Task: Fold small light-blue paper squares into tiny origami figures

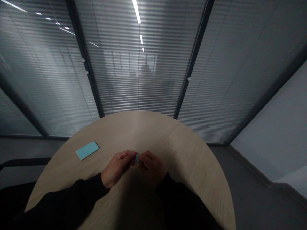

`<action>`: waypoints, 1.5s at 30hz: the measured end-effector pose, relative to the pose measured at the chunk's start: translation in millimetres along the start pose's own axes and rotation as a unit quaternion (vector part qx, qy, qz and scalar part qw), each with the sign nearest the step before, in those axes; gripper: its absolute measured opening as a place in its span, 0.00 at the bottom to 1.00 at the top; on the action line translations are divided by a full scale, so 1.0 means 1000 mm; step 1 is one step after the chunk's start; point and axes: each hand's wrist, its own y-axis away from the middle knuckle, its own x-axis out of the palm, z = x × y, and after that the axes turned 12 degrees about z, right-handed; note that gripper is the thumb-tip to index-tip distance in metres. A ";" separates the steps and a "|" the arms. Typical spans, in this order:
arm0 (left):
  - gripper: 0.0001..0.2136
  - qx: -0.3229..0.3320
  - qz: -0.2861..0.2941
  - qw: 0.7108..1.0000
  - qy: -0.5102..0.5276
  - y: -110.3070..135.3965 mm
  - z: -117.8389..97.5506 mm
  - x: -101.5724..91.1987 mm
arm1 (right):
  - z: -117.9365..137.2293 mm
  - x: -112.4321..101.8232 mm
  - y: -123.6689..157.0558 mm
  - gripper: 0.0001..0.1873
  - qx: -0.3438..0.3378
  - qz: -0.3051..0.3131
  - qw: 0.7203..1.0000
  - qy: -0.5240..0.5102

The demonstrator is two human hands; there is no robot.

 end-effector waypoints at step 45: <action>0.17 0.042 0.017 0.990 -0.137 -0.002 0.010 -0.005 | -0.006 0.004 -0.002 0.20 0.245 0.040 0.861 -0.444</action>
